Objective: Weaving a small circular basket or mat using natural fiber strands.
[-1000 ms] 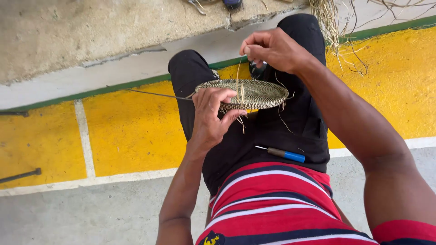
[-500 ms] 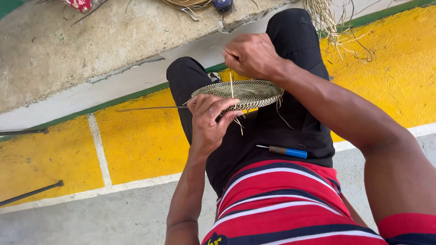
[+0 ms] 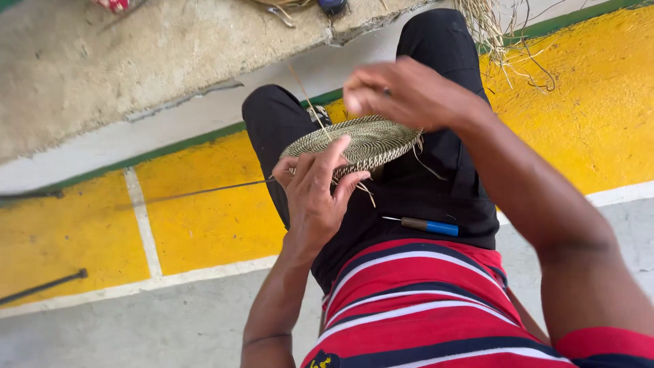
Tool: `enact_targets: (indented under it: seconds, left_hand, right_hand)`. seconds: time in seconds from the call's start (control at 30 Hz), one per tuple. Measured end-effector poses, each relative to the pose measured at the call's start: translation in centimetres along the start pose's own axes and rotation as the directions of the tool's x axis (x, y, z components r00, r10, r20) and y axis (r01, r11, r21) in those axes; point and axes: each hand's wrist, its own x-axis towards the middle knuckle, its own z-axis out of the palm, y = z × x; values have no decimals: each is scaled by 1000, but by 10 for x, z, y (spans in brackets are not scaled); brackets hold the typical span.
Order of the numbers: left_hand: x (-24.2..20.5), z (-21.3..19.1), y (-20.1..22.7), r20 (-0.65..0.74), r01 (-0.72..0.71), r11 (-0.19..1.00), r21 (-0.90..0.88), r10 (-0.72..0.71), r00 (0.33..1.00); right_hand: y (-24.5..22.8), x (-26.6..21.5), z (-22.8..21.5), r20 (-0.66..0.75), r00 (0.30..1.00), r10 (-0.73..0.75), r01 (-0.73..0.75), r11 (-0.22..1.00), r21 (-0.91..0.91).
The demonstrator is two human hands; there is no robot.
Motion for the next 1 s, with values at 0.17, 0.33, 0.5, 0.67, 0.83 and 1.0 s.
enact_targets:
  seconds: [0.17,0.33,0.5,0.67,0.83,1.0]
  left_hand:
    - [-7,17,7,16,-44,995,88,43,999]
    - [-13,-8,1,95,-26,993,116,15,995]
    - [-22,-39,-22,88,-35,980,195,18,996]
    - [-12,-31,-52,28,-57,995,83,55,998]
    - [12,-34,-60,24,-70,997,-13,70,997]
    - [3,-46,-61,113,-79,993,-84,88,990]
  right_hand:
    - [-30,-67,11,1,971,-240,234,947,218]
    - [0,-78,26,34,978,-208,177,900,399]
    - [6,-77,29,4,970,-245,224,895,385]
    - [6,-78,30,12,964,-267,242,891,384]
    - [15,-71,19,42,969,-244,210,901,379]
    - [12,-62,8,180,939,-294,198,887,416]
